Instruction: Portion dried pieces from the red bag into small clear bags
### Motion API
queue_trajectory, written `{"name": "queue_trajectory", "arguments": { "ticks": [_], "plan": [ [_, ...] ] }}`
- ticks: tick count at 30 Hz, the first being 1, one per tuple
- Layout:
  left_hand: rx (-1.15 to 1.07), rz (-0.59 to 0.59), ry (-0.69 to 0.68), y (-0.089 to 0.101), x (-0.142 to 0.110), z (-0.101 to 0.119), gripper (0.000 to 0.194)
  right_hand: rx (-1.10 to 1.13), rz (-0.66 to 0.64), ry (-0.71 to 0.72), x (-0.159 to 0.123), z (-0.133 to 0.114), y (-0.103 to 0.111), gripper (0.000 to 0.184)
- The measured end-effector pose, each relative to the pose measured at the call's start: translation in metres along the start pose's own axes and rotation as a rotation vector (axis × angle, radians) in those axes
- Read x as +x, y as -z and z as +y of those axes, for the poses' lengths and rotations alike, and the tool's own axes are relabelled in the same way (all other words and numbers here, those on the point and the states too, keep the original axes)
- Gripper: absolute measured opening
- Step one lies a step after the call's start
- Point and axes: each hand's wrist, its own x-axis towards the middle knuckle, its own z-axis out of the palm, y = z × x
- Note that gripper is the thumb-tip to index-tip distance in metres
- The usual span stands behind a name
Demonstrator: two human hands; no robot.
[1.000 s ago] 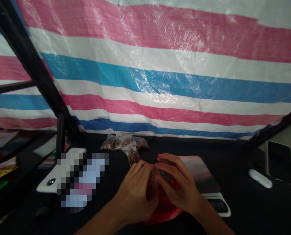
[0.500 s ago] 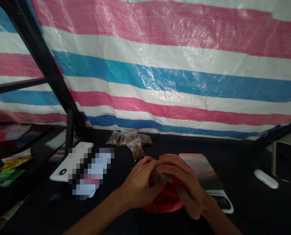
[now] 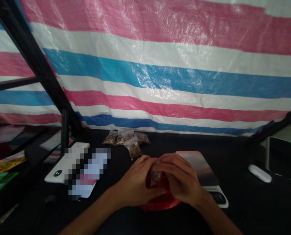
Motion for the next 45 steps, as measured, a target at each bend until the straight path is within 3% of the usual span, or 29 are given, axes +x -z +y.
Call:
{"name": "queue_trajectory", "arguments": {
  "ticks": [3, 5, 11, 21, 26, 30, 34, 39, 43, 45],
  "plan": [
    [-0.022, -0.018, 0.004, 0.004, 0.002, 0.000, 0.028, 0.014, 0.010, 0.025, -0.003, 0.001, -0.002, 0.047],
    [-0.021, -0.015, 0.023, 0.004, 0.003, -0.002, 0.022, 0.019, 0.018, 0.028, -0.004, 0.001, -0.003, 0.046],
    [-0.031, 0.021, -0.055, 0.002, 0.004, -0.005, 0.041, -0.012, 0.028, 0.056, -0.004, -0.003, -0.001, 0.041],
    [-0.086, 0.009, -0.038, 0.004, 0.004, -0.010, 0.023, -0.031, 0.044, 0.080, -0.003, -0.003, -0.003, 0.034],
    [-0.099, 0.033, -0.017, 0.003, 0.002, -0.010, 0.035, -0.045, 0.059, 0.078, -0.003, -0.004, -0.002, 0.030],
    [-0.098, 0.054, -0.010, 0.001, 0.001, -0.010, 0.022, -0.055, 0.075, 0.077, -0.001, -0.005, -0.003, 0.030],
    [-0.127, 0.136, -0.085, 0.001, 0.000, -0.008, 0.040, -0.069, 0.083, 0.077, 0.000, -0.004, -0.004, 0.029],
    [-0.204, 0.128, -0.049, 0.001, 0.001, -0.005, 0.015, -0.075, 0.051, 0.058, 0.000, -0.004, -0.004, 0.035],
    [-0.232, 0.136, -0.024, -0.001, 0.002, -0.008, 0.026, -0.070, 0.033, 0.041, 0.000, -0.004, -0.004, 0.041],
    [-0.235, 0.117, -0.028, -0.001, 0.002, -0.009, 0.021, -0.082, 0.031, 0.037, 0.000, -0.004, -0.004, 0.041]
  ]
}}
